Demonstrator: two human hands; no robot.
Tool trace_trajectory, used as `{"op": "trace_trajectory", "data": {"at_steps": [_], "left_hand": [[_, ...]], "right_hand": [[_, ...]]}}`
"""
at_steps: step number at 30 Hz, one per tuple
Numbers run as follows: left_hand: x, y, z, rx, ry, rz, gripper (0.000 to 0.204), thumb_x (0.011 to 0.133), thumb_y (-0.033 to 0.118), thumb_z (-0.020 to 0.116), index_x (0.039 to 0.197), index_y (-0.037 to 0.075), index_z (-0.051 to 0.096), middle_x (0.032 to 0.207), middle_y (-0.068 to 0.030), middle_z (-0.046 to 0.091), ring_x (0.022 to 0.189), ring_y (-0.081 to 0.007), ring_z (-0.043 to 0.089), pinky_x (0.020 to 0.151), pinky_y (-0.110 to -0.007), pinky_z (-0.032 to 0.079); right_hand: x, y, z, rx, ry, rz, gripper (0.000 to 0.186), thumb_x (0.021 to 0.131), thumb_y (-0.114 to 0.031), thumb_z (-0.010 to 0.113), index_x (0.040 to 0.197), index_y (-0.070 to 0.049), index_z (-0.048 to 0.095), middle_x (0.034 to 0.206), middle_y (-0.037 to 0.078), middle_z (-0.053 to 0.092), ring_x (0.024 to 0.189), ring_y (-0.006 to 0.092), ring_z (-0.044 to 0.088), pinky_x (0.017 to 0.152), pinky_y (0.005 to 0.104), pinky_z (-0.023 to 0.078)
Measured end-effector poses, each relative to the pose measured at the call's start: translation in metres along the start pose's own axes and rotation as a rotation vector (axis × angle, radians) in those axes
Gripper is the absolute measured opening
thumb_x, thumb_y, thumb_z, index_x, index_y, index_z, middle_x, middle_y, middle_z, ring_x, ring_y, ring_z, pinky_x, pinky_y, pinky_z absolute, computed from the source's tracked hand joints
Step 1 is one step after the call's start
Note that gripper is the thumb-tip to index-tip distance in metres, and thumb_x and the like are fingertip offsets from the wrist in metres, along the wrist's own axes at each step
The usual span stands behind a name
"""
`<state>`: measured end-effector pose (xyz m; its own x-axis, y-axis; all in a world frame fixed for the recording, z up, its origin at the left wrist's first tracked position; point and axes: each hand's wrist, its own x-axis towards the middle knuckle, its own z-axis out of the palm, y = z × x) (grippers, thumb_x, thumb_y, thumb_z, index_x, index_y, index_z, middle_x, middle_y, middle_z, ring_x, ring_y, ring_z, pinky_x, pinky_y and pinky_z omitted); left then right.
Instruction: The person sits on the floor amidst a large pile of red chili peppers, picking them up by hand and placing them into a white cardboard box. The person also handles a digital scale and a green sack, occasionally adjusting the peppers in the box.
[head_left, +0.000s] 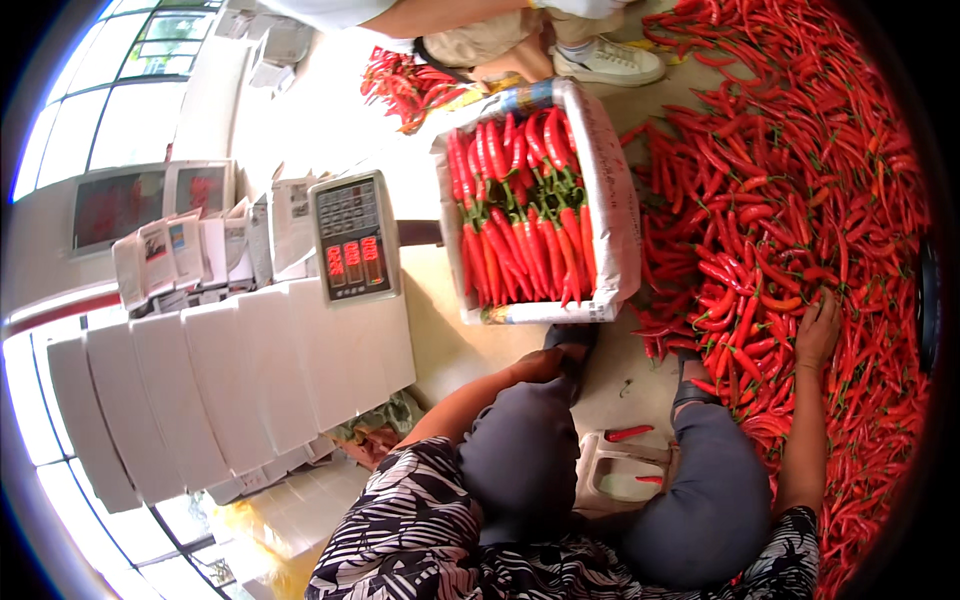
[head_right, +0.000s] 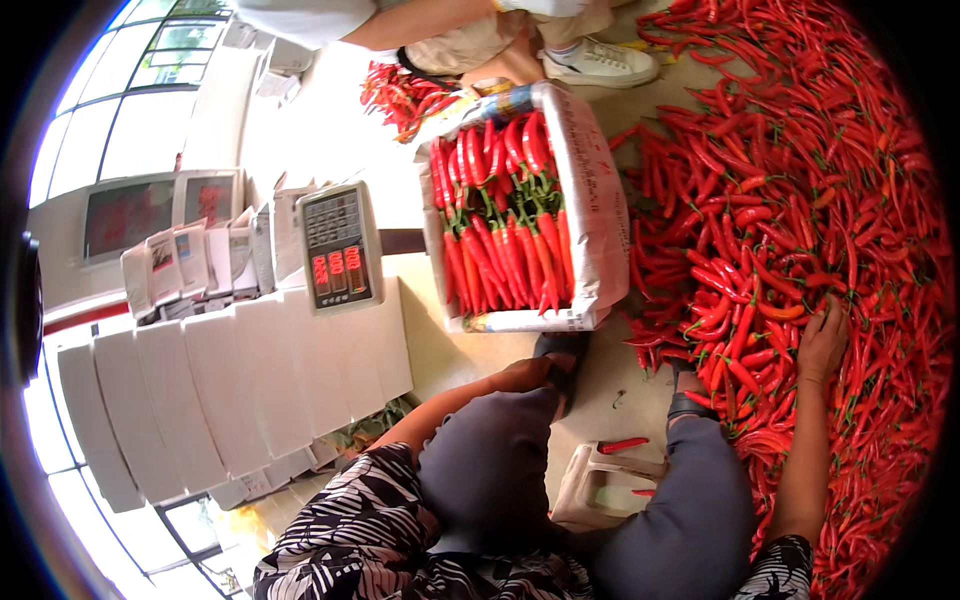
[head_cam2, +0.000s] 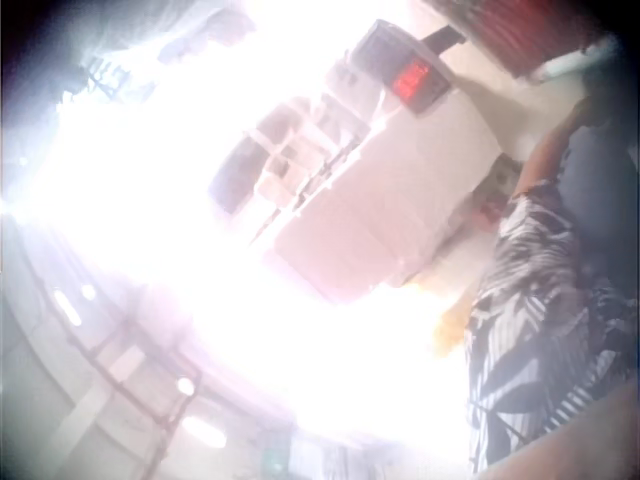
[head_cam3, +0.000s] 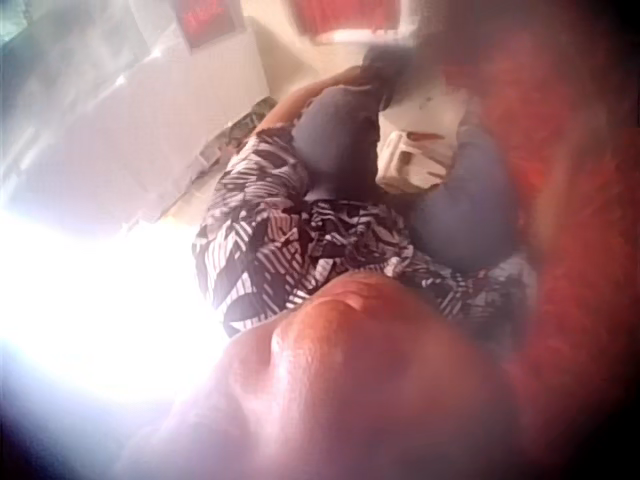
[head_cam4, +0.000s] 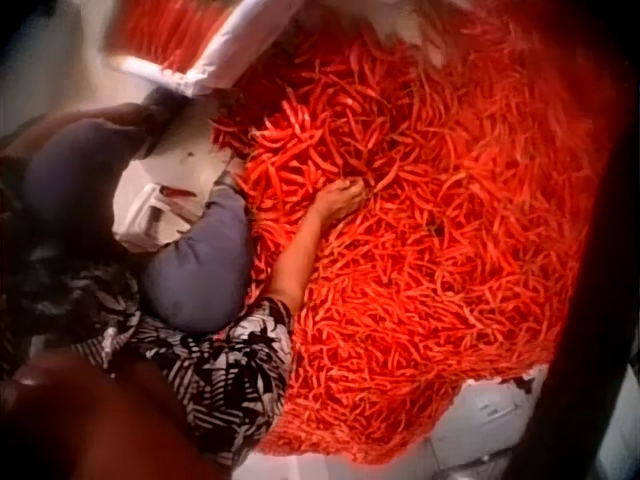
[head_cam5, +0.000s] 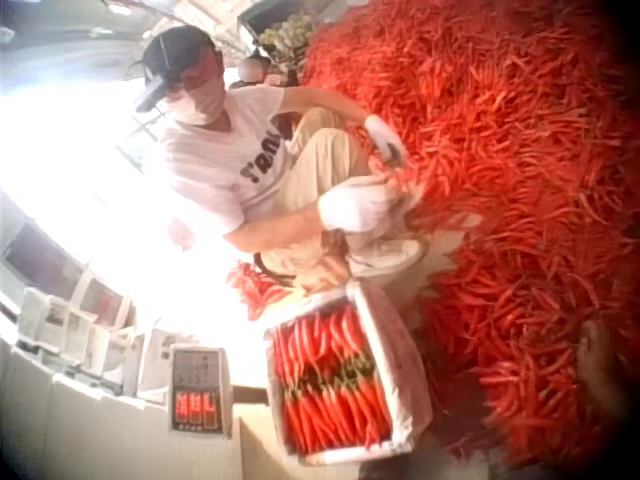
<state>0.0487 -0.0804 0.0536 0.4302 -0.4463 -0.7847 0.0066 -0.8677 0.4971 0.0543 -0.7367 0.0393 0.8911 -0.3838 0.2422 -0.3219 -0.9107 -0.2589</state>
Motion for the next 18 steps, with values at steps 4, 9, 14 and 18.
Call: {"op": "trace_trajectory", "data": {"at_steps": [4, 9, 14, 18], "left_hand": [[-0.007, -0.007, 0.011, -0.040, -0.053, -0.003, 0.048, 0.092, 0.032, 0.074, 0.131, 0.005, 0.067, 0.118, -0.0279, 0.076, 0.115, -0.0450, 0.072, 0.098, -0.054, 0.056], [-0.001, 0.007, -0.002, -0.017, -0.167, -0.088, 0.046, 0.092, 0.029, 0.074, 0.133, 0.009, 0.069, 0.117, -0.0274, 0.076, 0.114, -0.0443, 0.073, 0.097, -0.054, 0.057], [0.000, 0.006, 0.002, -0.131, -0.067, 0.109, 0.067, 0.081, 0.027, 0.079, 0.146, 0.019, 0.067, 0.140, -0.0173, 0.072, 0.131, -0.0375, 0.067, 0.112, -0.046, 0.051], [-0.003, -0.020, 0.017, -0.131, 0.197, 0.163, 0.048, 0.087, 0.030, 0.075, 0.131, 0.010, 0.073, 0.115, -0.0229, 0.078, 0.109, -0.0425, 0.075, 0.096, -0.053, 0.058]], "right_hand": [[-0.006, -0.013, -0.004, 0.030, -0.044, 0.014, 0.039, 0.108, -0.019, 0.052, 0.142, -0.002, 0.061, 0.132, 0.023, 0.067, 0.122, 0.0451, 0.063, 0.103, 0.0539, 0.050], [0.001, -0.019, -0.013, 0.018, -0.077, 0.040, 0.041, 0.108, -0.020, 0.051, 0.143, -0.001, 0.059, 0.135, 0.024, 0.065, 0.124, 0.0463, 0.061, 0.104, 0.0541, 0.049], [0.003, -0.020, -0.014, -0.070, -0.055, -0.047, 0.041, 0.101, -0.016, 0.054, 0.138, 0.001, 0.059, 0.130, 0.027, 0.066, 0.120, 0.0492, 0.062, 0.102, 0.0553, 0.050], [0.006, -0.029, -0.001, -0.076, -0.099, 0.011, 0.041, 0.103, -0.018, 0.055, 0.139, 0.002, 0.059, 0.132, 0.028, 0.065, 0.120, 0.0496, 0.062, 0.102, 0.0560, 0.051]]}}
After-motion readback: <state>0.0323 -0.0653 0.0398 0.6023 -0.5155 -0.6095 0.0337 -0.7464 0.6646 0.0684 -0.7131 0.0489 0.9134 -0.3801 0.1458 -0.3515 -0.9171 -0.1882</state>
